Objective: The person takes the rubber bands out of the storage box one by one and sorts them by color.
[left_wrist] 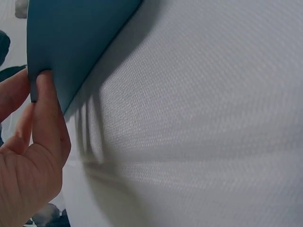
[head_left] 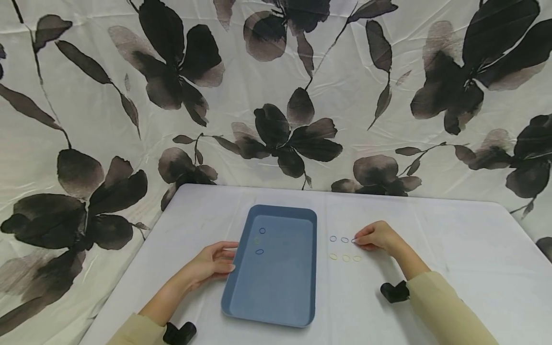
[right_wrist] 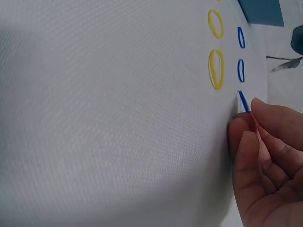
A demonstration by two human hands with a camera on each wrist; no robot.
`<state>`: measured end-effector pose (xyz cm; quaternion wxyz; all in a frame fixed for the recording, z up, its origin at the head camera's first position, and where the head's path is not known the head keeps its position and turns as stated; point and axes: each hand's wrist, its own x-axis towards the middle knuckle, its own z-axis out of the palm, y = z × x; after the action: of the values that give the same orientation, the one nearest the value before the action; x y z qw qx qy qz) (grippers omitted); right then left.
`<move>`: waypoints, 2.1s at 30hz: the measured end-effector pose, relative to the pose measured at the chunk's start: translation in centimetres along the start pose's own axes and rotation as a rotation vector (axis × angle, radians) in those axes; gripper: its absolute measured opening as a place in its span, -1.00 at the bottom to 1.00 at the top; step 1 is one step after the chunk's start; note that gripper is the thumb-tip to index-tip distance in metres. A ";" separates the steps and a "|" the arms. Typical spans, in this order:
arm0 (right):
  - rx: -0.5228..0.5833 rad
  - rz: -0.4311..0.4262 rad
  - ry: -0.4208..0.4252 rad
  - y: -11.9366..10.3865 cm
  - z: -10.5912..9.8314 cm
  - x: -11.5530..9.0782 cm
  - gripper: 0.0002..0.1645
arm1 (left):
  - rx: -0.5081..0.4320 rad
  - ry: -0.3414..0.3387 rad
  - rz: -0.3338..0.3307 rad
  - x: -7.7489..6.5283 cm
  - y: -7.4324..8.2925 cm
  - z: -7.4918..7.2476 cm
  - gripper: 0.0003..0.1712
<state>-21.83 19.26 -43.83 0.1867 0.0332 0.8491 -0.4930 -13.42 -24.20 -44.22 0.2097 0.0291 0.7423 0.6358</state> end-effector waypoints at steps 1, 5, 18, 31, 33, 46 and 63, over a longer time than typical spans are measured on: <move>-0.001 -0.002 -0.006 0.0 -0.1 0.0 -0.84 | 0.000 0.000 -0.001 0.0 0.0 0.0 -0.25; -0.007 0.001 0.000 0.0 -0.2 -0.1 -0.83 | -0.002 0.007 -0.008 -0.1 0.0 0.0 -0.25; -0.028 -0.037 -0.059 -1.8 -0.7 0.2 -0.72 | -0.015 0.007 -0.017 -0.1 0.1 -0.1 -0.25; 0.049 -0.071 -0.135 -5.5 0.3 0.5 -0.58 | -0.015 0.000 -0.014 0.0 0.2 -0.1 -0.24; 0.037 -0.087 -0.142 -6.1 0.6 0.6 -0.58 | -0.012 0.000 -0.013 0.0 0.2 -0.1 -0.25; 0.020 -0.130 -0.170 -9.1 4.7 1.2 -0.61 | 0.009 0.029 -0.015 0.0 0.3 0.3 -0.28; 0.064 -0.168 -0.188 -10.2 10.5 1.9 -0.71 | 0.022 0.047 -0.028 0.0 0.5 0.3 -0.27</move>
<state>-23.04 4.85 -40.70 0.2223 -0.0785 0.8114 -0.5349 -13.43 -23.81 -43.76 0.2006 0.0060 0.7544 0.6250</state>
